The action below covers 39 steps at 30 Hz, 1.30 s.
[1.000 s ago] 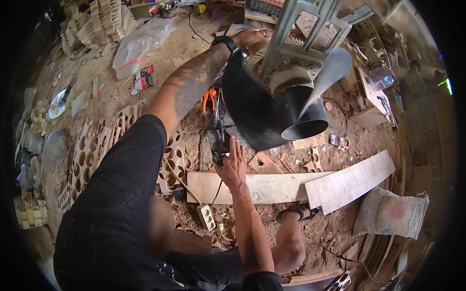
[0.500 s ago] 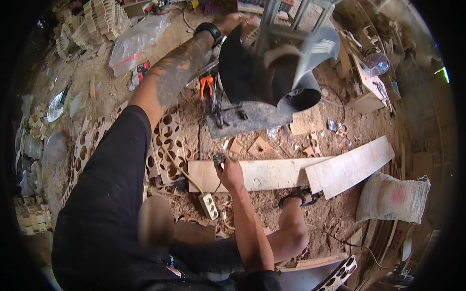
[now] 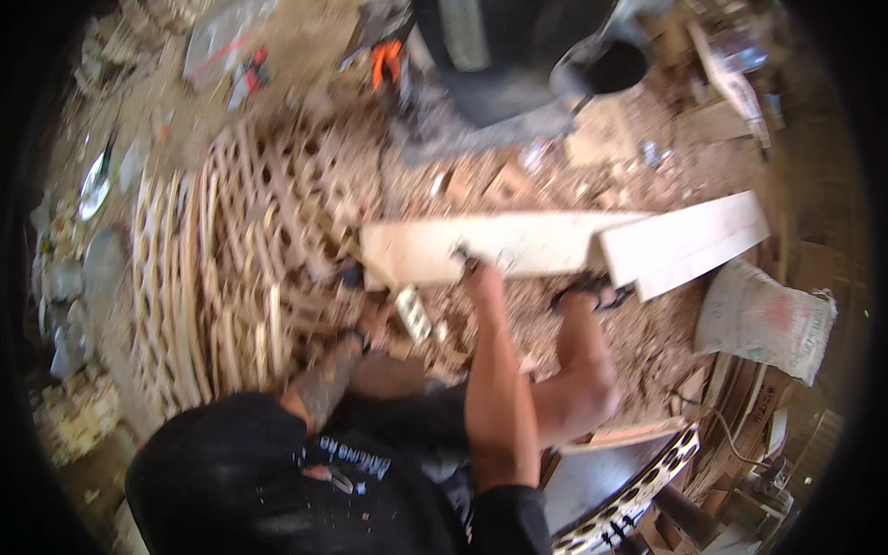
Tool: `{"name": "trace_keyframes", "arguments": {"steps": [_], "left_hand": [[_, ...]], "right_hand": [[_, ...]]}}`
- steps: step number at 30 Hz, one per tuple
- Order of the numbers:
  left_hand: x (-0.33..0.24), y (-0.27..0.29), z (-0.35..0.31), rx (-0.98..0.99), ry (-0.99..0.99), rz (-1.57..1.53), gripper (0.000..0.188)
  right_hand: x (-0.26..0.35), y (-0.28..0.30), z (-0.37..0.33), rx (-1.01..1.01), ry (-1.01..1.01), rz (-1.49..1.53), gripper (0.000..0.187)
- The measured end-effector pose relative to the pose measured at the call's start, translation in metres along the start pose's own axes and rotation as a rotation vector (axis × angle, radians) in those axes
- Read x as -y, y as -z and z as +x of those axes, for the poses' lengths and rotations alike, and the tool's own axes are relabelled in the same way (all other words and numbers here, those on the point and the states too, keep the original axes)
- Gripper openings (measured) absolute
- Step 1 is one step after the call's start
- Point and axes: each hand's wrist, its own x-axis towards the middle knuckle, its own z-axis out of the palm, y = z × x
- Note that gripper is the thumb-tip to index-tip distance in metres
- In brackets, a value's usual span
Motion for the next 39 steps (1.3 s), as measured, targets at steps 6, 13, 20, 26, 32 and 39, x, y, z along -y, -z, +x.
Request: {"name": "trace_keyframes", "arguments": {"steps": [6, 13, 20, 26, 32, 39], "left_hand": [[0.007, -0.057, 0.039, -0.081, 0.215, -0.134, 0.093], [-0.025, -0.030, 0.003, -0.177, -0.379, -0.461, 0.044], [-0.161, -0.007, -0.037, 0.062, -0.399, -0.950, 0.041], [-0.182, -0.021, -0.049, -0.053, -0.503, -0.899, 0.043], [-0.192, -0.019, -0.034, -0.129, -0.498, -0.981, 0.045], [-0.206, -0.017, -0.047, -0.125, -0.646, -0.652, 0.052]], "right_hand": [[0.001, 0.010, -0.020, 0.217, 0.036, -0.048, 0.026], [-0.002, 0.013, -0.015, 0.295, 0.220, -0.001, 0.024], [0.041, 0.030, -0.039, 0.412, 0.126, 0.063, 0.029], [0.074, 0.035, -0.050, 0.210, 0.090, 0.007, 0.032], [0.067, 0.036, -0.052, 0.116, 0.098, 0.055, 0.032], [0.060, 0.030, -0.051, 0.084, 0.169, -0.021, 0.032]]}}
